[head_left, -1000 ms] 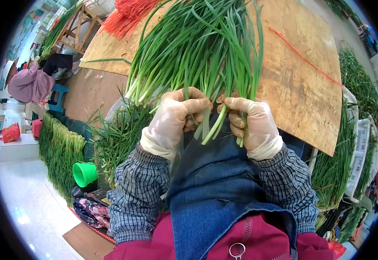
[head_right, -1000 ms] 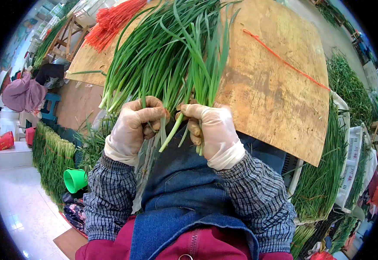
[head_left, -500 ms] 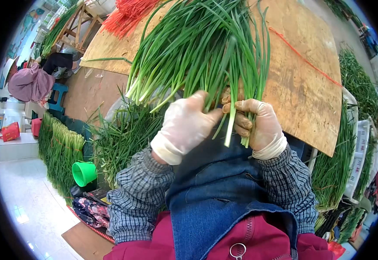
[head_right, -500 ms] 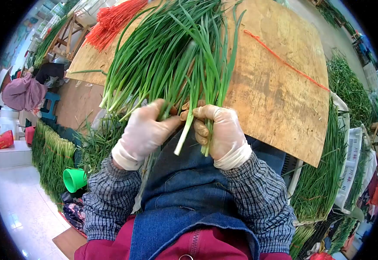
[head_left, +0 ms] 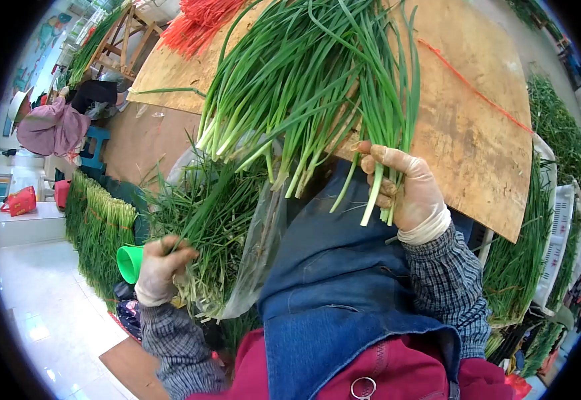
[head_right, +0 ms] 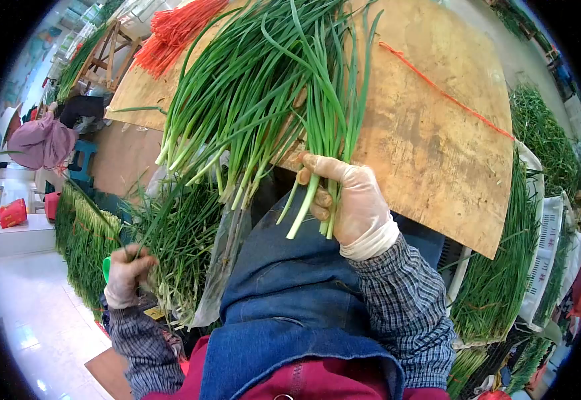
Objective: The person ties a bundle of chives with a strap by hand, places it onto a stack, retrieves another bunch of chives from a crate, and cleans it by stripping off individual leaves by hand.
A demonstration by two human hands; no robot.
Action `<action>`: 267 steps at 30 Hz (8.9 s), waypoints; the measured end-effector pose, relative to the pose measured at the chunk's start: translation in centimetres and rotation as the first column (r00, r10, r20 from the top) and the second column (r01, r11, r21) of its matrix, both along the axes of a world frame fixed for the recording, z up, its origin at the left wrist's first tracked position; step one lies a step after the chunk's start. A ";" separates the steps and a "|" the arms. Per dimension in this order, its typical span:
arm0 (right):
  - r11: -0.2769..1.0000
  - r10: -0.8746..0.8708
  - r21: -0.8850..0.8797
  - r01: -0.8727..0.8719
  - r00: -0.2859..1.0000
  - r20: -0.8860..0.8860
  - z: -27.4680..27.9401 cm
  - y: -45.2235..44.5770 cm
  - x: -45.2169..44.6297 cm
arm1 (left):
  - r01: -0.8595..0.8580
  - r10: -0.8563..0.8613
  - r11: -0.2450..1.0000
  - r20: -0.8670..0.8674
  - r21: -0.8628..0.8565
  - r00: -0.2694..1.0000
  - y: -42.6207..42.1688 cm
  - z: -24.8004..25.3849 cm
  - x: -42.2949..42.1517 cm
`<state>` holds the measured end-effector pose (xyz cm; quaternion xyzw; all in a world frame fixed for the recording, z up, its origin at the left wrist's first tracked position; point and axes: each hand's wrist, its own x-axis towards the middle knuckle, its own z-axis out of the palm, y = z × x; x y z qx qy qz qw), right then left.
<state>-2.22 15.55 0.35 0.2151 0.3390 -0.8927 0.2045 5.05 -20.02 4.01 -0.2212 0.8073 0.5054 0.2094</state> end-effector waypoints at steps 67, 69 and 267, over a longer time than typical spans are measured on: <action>0.992 -0.013 0.129 0.013 1.000 0.001 -1.2 -2.7 -0.2 | 0.004 0.083 0.930 -0.219 0.367 0.972 16.3 -1.8 -7.5; 0.991 0.000 0.137 -0.001 1.000 0.007 -1.0 -2.7 -0.2 | 0.046 0.000 0.942 -0.138 0.332 0.990 17.0 -1.6 -7.7; 0.999 0.027 0.038 -0.029 0.998 0.050 -0.3 -6.0 -0.9 | 0.097 0.018 0.971 -0.467 0.220 0.884 13.8 -4.6 -8.0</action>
